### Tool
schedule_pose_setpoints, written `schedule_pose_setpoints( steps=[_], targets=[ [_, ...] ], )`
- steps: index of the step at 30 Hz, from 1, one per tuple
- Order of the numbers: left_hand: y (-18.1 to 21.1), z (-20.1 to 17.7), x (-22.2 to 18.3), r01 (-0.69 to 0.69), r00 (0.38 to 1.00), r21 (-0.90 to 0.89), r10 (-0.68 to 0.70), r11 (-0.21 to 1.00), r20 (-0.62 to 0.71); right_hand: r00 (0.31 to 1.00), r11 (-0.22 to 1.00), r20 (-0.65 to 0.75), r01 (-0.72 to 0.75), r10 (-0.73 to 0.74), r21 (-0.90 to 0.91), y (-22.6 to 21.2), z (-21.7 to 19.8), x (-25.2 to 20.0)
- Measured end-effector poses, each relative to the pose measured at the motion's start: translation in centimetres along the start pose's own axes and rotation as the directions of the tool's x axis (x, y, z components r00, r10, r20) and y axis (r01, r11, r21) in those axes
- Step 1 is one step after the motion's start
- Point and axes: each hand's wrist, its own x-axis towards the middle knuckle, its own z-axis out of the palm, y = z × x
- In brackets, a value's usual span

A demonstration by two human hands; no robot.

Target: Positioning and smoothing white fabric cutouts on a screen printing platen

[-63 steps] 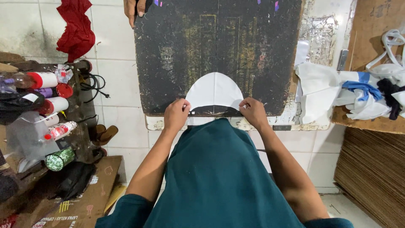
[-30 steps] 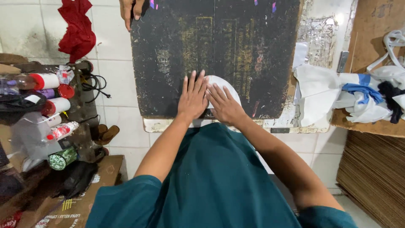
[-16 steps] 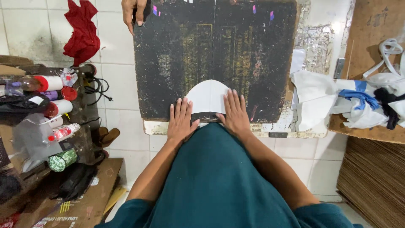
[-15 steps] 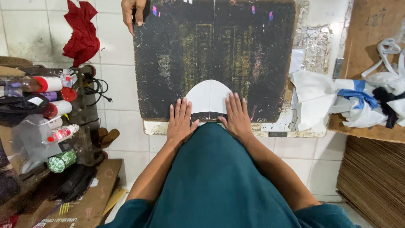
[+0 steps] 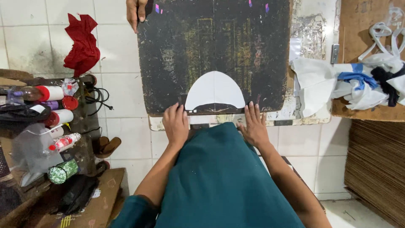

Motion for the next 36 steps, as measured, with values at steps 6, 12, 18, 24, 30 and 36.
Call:
schedule_pose_setpoints(
  steps=[6, 12, 18, 24, 30, 36],
  targets=[
    [-3.0, 7.0, 2.6, 0.107, 0.992, 0.082, -0.101, 0.991, -0.078, 0.996, 0.993, 0.027, -0.082, 0.08, 0.086, -0.3, -0.2, -0.8],
    [1.3, 1.7, 3.5, 0.319, 0.947, -0.182, -0.308, 0.93, 0.086, 0.998, 0.984, -0.017, -0.063, 0.066, 0.165, 0.5, 0.5, -2.0],
    [3.0, 0.8, 3.5, 0.402, 0.913, -0.294, -0.405, 0.867, 0.054, 0.998, 0.978, -0.016, -0.053, 0.057, 0.203, 0.4, 0.0, -2.2],
    [3.8, -0.7, 3.5, 0.475, 0.876, -0.322, -0.474, 0.819, 0.088, 0.998, 0.976, 0.034, -0.052, 0.046, 0.21, 0.8, -0.5, -2.0],
    [3.4, 0.1, 3.4, 0.502, 0.86, -0.32, -0.503, 0.804, 0.087, 0.999, 0.976, 0.031, -0.05, 0.045, 0.21, 1.1, -0.2, -2.0],
    [2.4, 2.1, 3.6, 0.47, 0.867, -0.361, -0.497, 0.805, 0.019, 0.998, 0.977, 0.049, -0.055, 0.046, 0.206, 1.1, -0.1, -1.9]
  ],
)
